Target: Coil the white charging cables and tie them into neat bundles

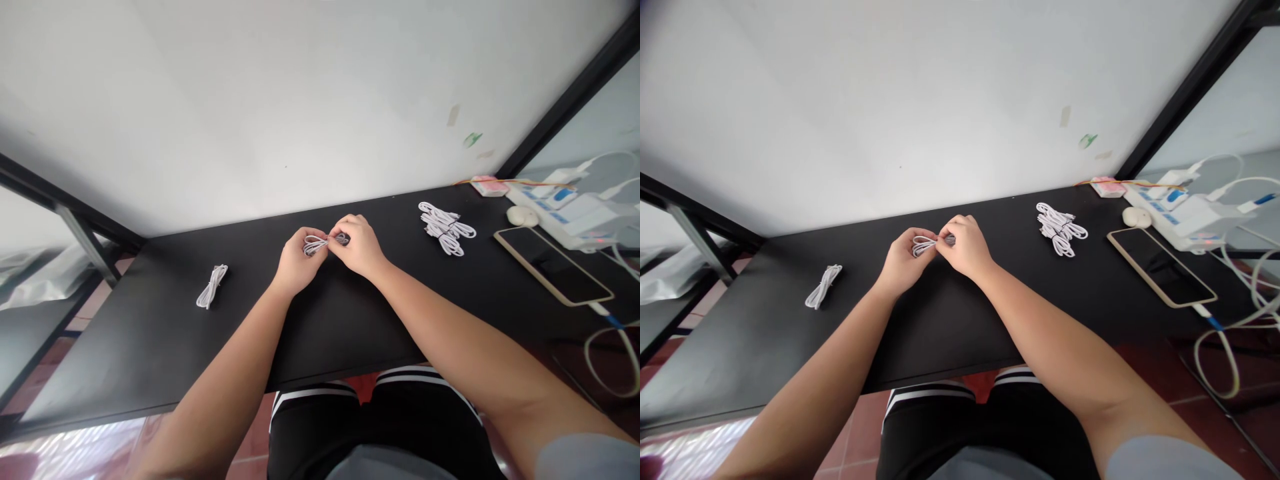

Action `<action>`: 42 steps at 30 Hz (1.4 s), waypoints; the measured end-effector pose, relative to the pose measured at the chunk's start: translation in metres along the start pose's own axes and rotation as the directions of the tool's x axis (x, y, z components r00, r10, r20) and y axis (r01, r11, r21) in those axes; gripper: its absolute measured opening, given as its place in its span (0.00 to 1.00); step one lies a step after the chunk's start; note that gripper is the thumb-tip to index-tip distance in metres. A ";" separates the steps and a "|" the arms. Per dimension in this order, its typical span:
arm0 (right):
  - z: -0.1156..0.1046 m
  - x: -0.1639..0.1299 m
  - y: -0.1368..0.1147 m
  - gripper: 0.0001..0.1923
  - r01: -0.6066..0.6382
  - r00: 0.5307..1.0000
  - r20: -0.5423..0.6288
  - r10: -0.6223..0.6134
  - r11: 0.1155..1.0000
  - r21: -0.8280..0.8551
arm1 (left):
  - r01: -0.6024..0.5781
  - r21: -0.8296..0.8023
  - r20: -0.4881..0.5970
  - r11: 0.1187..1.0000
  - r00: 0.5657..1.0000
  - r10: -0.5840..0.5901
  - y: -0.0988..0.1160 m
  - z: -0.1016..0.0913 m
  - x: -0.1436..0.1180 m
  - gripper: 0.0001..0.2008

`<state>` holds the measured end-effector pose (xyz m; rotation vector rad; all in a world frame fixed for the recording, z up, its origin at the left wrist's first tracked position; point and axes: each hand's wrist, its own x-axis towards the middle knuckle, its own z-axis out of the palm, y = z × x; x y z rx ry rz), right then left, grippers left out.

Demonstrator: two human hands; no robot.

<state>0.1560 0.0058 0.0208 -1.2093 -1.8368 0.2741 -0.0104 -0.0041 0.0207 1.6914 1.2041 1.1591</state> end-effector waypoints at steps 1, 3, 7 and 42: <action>0.000 0.000 0.001 0.03 -0.009 1.000 -0.002 0.009 1.000 -0.002 | -0.010 0.051 0.021 0.999 1.000 0.009 0.001 -0.001 -0.001 0.12; 0.000 0.001 0.003 0.03 -0.021 1.000 -0.006 0.021 1.000 -0.009 | -0.043 0.146 0.045 0.988 0.998 0.037 0.004 -0.002 -0.003 0.11; 0.000 0.001 0.002 0.03 -0.013 1.000 -0.011 0.013 1.000 0.012 | -0.085 0.257 0.022 0.963 0.996 0.082 0.005 -0.003 -0.004 0.09; 0.001 0.003 0.002 0.06 -0.179 0.984 0.043 0.175 0.976 0.120 | -0.022 0.074 0.013 0.997 1.000 0.021 -0.002 0.003 0.000 0.07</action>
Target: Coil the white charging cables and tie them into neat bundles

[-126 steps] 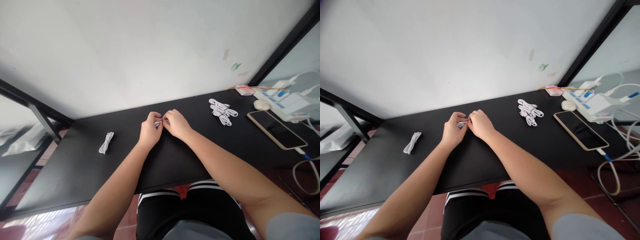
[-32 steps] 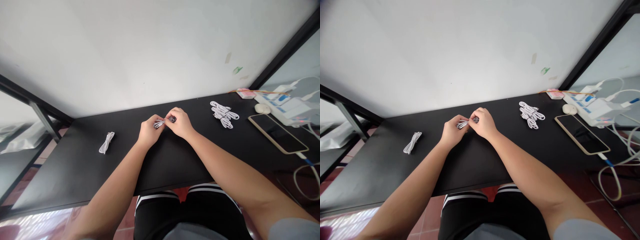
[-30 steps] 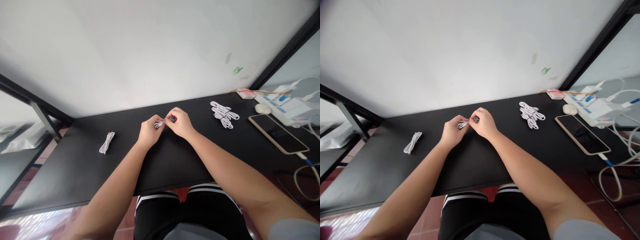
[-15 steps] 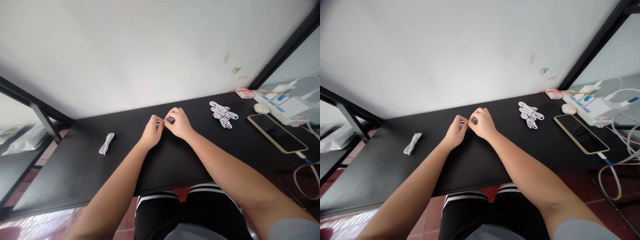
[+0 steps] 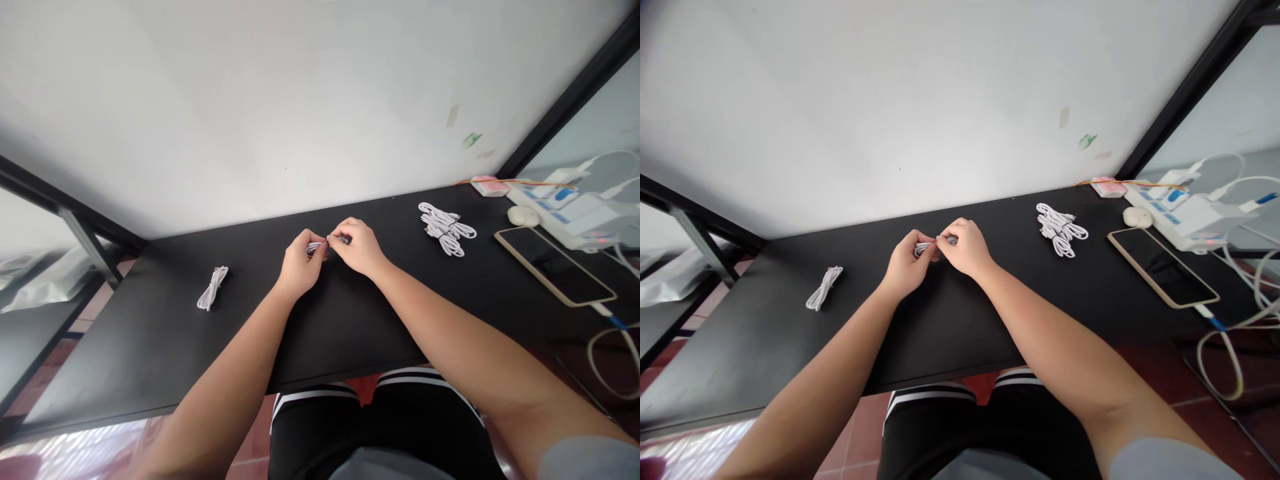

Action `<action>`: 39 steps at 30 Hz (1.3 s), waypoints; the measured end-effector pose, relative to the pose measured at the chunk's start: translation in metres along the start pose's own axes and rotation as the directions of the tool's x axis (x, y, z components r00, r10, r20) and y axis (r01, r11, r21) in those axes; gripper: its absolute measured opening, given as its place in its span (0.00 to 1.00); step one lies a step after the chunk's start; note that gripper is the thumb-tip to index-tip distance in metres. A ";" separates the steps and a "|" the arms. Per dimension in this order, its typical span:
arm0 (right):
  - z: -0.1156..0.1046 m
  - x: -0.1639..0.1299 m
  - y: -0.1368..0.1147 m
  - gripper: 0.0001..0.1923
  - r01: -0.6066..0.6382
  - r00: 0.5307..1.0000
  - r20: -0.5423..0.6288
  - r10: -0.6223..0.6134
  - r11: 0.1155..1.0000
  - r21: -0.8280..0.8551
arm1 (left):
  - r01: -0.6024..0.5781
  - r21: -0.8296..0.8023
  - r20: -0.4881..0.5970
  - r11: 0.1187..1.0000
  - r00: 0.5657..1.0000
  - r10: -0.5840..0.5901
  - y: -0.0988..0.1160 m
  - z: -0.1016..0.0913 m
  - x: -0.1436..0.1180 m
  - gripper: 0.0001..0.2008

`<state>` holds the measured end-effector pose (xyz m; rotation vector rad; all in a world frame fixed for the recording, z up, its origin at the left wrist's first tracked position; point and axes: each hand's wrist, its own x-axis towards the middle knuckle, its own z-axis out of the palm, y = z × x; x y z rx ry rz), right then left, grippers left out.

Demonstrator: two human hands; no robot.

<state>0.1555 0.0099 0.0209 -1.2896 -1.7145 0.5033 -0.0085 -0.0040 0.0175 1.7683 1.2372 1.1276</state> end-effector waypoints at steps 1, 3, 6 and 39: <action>0.000 0.001 0.001 0.06 -0.039 0.999 0.006 0.039 0.999 0.015 | -0.001 -0.002 -0.009 1.000 1.000 0.001 0.000 0.000 0.000 0.07; 0.000 0.004 0.003 0.06 -0.118 0.993 0.023 0.117 0.991 0.054 | -0.005 -0.005 -0.026 1.000 1.000 0.005 0.000 0.001 0.000 0.07; 0.000 0.006 0.006 0.07 -0.224 0.974 0.064 0.217 0.965 0.135 | 0.004 -0.023 -0.043 1.000 0.999 -0.005 -0.001 0.000 0.000 0.08; -0.009 0.005 0.005 0.07 -0.041 0.998 0.050 0.041 0.999 -0.007 | -0.102 0.155 -0.069 0.983 0.991 0.114 0.001 -0.004 -0.001 0.05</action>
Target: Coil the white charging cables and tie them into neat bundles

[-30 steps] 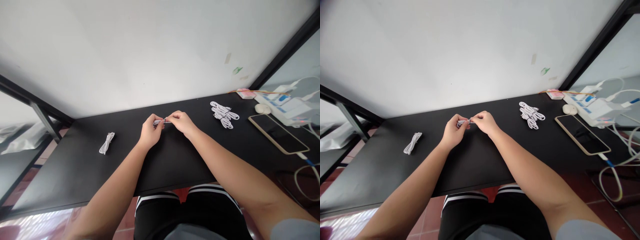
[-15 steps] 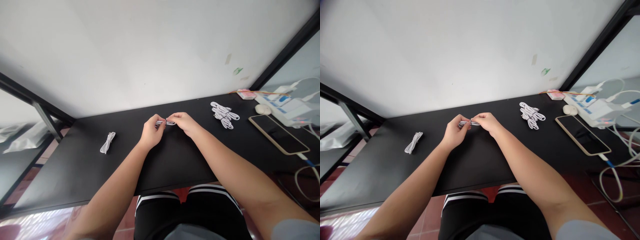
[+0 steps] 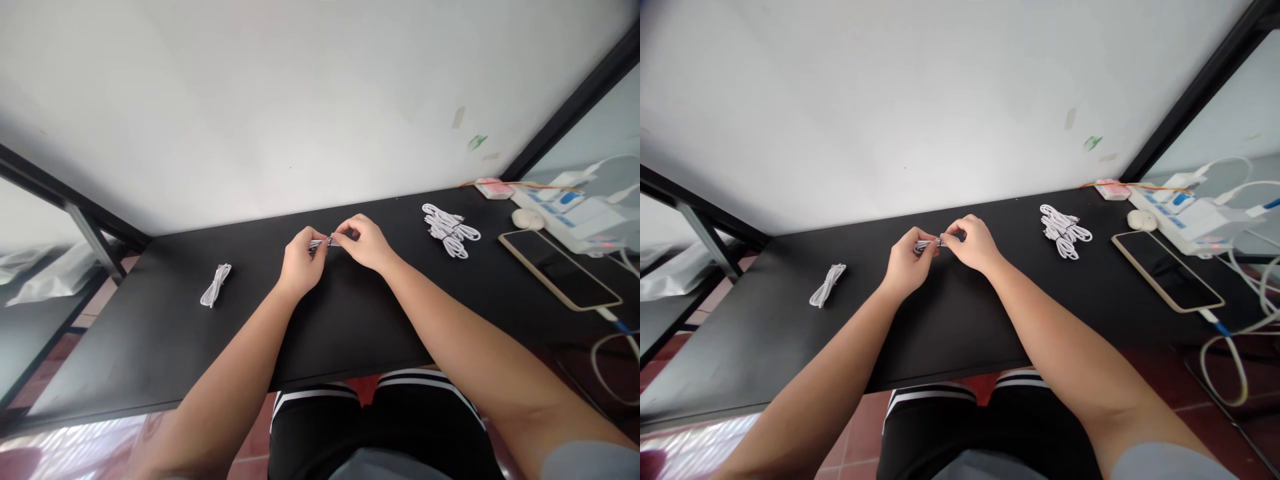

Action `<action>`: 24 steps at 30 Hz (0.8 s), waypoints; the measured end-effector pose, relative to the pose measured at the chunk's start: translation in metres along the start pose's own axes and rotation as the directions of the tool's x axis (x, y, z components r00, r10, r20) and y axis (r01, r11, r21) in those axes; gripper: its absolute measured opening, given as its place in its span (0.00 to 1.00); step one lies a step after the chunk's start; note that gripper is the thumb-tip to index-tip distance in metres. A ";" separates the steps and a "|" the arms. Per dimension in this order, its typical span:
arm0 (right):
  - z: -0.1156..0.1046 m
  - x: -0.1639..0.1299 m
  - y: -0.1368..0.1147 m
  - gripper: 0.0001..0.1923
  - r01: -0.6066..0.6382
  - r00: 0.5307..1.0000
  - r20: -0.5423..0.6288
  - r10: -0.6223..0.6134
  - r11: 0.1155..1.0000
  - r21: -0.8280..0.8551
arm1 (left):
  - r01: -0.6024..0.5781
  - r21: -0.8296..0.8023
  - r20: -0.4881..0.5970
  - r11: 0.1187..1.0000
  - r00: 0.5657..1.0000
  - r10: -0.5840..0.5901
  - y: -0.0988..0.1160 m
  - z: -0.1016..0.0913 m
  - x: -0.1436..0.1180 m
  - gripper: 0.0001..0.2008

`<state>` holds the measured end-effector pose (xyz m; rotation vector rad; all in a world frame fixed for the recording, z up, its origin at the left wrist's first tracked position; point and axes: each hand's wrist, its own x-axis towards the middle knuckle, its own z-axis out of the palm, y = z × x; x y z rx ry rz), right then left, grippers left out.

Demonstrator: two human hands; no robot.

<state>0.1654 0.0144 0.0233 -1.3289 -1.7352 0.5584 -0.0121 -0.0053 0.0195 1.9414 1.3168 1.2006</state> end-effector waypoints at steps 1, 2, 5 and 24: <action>-0.001 -0.001 -0.001 0.07 0.017 1.000 0.015 -0.018 1.000 0.013 | 0.002 -0.008 -0.003 1.000 1.000 -0.002 0.000 0.000 0.000 0.05; -0.002 -0.001 -0.002 0.07 0.033 0.999 0.031 -0.034 0.999 0.018 | 0.003 -0.013 -0.007 1.000 1.000 -0.003 0.000 0.000 0.000 0.05; -0.004 -0.002 -0.004 0.06 0.073 0.995 0.067 -0.073 0.997 -0.002 | 0.004 -0.006 -0.009 1.000 1.000 -0.004 0.000 -0.001 0.001 0.05; 0.010 -0.002 -0.008 0.08 -0.282 0.959 0.125 0.253 0.885 0.371 | -0.263 0.198 -0.028 0.944 0.961 0.274 0.006 0.000 0.000 0.04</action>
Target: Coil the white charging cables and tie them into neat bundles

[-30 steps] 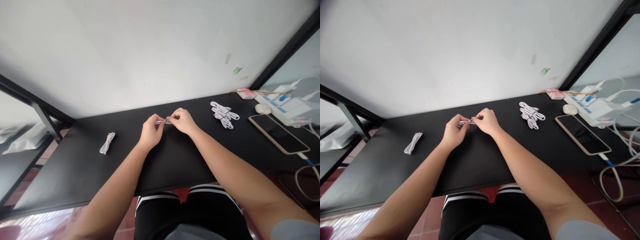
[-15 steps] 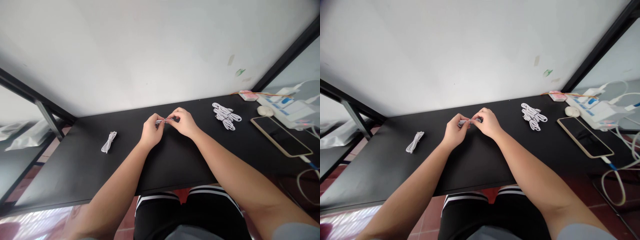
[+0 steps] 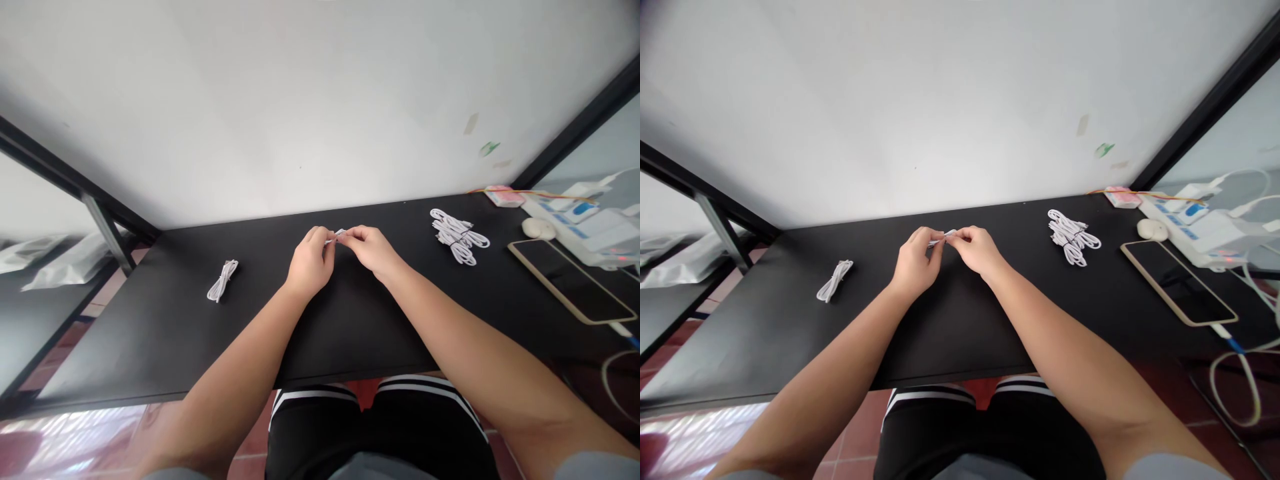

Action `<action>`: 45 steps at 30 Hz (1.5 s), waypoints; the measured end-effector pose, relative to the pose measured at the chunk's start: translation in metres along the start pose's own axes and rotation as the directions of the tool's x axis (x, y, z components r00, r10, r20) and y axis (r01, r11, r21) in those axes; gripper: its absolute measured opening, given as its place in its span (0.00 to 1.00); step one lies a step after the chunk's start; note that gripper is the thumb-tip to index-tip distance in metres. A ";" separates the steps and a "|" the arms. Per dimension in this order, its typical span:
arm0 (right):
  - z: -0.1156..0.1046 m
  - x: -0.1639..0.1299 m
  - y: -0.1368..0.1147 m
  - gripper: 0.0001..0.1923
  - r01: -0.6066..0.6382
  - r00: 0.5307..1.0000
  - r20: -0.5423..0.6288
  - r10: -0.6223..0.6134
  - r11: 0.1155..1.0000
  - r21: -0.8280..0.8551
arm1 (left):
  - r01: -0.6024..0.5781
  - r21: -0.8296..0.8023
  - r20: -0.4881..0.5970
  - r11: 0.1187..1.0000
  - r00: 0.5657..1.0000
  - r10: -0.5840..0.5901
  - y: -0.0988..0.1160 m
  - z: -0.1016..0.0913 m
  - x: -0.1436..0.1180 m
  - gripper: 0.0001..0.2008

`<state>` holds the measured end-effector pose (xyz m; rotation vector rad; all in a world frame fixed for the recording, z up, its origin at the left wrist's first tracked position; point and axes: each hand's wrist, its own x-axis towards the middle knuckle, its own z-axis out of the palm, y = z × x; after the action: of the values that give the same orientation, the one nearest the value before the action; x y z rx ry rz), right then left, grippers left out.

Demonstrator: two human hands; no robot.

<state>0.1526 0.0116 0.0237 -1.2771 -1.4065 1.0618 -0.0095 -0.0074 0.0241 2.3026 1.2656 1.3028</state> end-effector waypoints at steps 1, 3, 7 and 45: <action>0.000 0.000 -0.001 0.08 -0.056 0.998 0.017 0.055 0.996 0.071 | -0.023 0.015 0.011 1.000 1.000 0.023 0.001 0.000 0.000 0.05; -0.001 -0.001 -0.004 0.08 -0.194 0.980 0.074 0.182 0.958 0.210 | -0.066 0.054 0.028 0.996 0.997 0.065 0.002 0.000 0.001 0.06; -0.008 -0.002 -0.010 0.08 -0.398 0.914 0.256 0.316 0.822 0.408 | -0.126 0.099 0.015 0.987 0.992 0.125 0.005 -0.002 0.002 0.08; -0.010 -0.010 -0.010 0.06 0.553 0.809 0.062 -0.585 0.720 -0.419 | 0.278 -0.380 -0.092 0.883 0.938 -0.334 0.000 0.004 -0.001 0.13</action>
<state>0.1611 0.0005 0.0349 -1.0317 -1.8720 0.2841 -0.0068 -0.0076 0.0215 1.6989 1.2478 1.4741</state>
